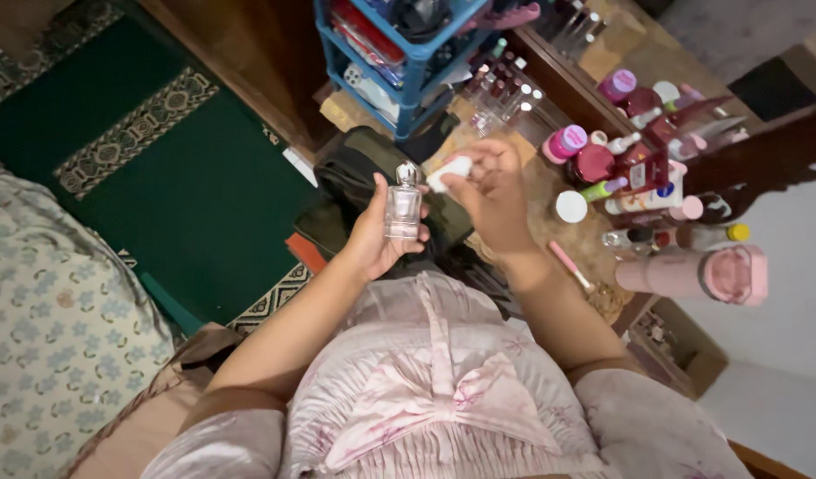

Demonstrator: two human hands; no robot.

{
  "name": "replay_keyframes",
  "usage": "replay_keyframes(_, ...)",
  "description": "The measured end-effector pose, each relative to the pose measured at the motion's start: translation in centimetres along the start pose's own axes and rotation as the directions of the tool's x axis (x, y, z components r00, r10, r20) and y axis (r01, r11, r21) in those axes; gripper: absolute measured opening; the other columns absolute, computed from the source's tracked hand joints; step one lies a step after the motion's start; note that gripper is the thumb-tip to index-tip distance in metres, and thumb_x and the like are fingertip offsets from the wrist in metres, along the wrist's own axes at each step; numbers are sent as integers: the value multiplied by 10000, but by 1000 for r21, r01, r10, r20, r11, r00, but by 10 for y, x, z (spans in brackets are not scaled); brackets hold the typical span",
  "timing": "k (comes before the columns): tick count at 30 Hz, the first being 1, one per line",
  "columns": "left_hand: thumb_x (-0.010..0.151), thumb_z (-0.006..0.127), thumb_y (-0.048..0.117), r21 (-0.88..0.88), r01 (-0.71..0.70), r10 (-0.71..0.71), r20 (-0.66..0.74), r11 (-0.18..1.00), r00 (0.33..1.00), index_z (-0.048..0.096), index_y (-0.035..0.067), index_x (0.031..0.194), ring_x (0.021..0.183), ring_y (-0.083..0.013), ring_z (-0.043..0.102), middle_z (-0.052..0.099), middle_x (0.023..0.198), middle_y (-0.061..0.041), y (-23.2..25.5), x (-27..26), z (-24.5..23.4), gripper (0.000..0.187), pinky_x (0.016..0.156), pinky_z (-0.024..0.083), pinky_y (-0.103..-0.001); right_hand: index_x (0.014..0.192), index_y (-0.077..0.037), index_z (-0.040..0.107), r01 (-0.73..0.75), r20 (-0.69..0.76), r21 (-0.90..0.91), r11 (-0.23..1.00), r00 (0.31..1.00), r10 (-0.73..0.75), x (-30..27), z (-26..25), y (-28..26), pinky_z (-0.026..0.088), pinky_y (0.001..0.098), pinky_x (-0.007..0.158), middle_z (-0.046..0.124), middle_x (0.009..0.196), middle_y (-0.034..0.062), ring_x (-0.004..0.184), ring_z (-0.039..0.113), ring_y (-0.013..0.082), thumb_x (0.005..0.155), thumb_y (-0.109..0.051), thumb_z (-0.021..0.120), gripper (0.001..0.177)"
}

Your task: The person sits at a vanity table and packs a green pouch, placing cosmetic bottles, jars, a compact and other toiletry items from the table into the pouch one at a time, opening the pouch and arranging items inside.

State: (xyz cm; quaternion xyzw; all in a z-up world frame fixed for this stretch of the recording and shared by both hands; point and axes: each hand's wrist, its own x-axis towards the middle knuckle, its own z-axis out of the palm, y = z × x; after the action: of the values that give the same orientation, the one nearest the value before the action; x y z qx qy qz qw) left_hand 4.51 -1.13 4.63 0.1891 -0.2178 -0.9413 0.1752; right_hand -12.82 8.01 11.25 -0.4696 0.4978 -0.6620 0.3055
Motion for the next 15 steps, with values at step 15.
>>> replay_keyframes(15,1031,424,591,291,30,29,-195,956,980,582,135,1232,581,-153,602,644,797,-44,-30,-6,30,523,454,457,-280,1154,-92,723,372,331,-513,773,917,-222,-52,8,-38,554,371,869,668,1104,98,1004,669,278,903,50,695,290)
